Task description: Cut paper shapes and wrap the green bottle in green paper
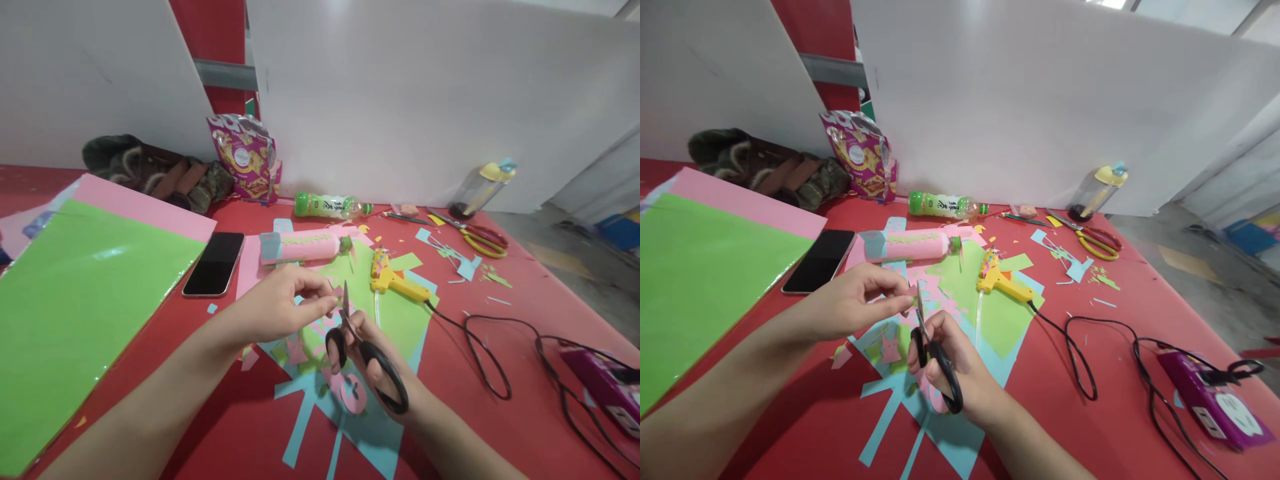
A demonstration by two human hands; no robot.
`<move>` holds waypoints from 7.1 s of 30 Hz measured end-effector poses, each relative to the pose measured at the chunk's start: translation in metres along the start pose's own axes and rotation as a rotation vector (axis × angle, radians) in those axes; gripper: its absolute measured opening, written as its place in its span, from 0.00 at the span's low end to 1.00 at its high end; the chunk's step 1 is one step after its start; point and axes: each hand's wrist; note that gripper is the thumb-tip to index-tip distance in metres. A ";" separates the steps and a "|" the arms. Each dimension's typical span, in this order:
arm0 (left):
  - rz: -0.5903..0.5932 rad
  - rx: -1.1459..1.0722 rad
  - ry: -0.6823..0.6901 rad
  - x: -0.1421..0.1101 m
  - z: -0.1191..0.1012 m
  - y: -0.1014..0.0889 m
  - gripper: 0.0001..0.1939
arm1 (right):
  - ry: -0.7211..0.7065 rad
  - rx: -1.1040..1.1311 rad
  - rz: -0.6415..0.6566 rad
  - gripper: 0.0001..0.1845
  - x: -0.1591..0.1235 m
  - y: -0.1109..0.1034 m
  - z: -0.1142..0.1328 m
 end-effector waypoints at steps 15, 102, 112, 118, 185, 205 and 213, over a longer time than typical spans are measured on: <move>0.075 0.024 -0.031 0.000 -0.002 -0.007 0.14 | 0.059 -0.038 -0.010 0.24 0.001 0.001 0.002; 0.150 0.028 -0.137 0.000 0.000 -0.005 0.17 | 0.094 -0.050 0.047 0.24 0.002 -0.004 0.003; 0.139 -0.005 -0.116 0.001 0.000 -0.004 0.15 | 0.073 -0.035 0.017 0.24 0.002 -0.002 0.001; 0.120 -0.008 -0.138 0.002 -0.003 -0.001 0.15 | 0.048 -0.044 0.001 0.23 0.002 -0.001 0.004; -0.308 -0.350 -0.117 0.005 -0.009 0.050 0.15 | -0.130 -0.110 -0.166 0.18 0.003 -0.001 -0.005; -0.322 -0.357 -0.092 0.005 -0.009 0.053 0.15 | -0.130 -0.179 -0.216 0.17 0.003 0.001 -0.004; -0.316 -0.341 -0.083 0.004 -0.009 0.052 0.15 | -0.132 -0.208 -0.235 0.18 0.002 0.000 -0.005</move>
Point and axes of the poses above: each hand's wrist, its own x-axis towards the middle knuckle, its own y-axis out of the palm, z = x × y, and after that the axes turned 8 degrees about y, right-handed
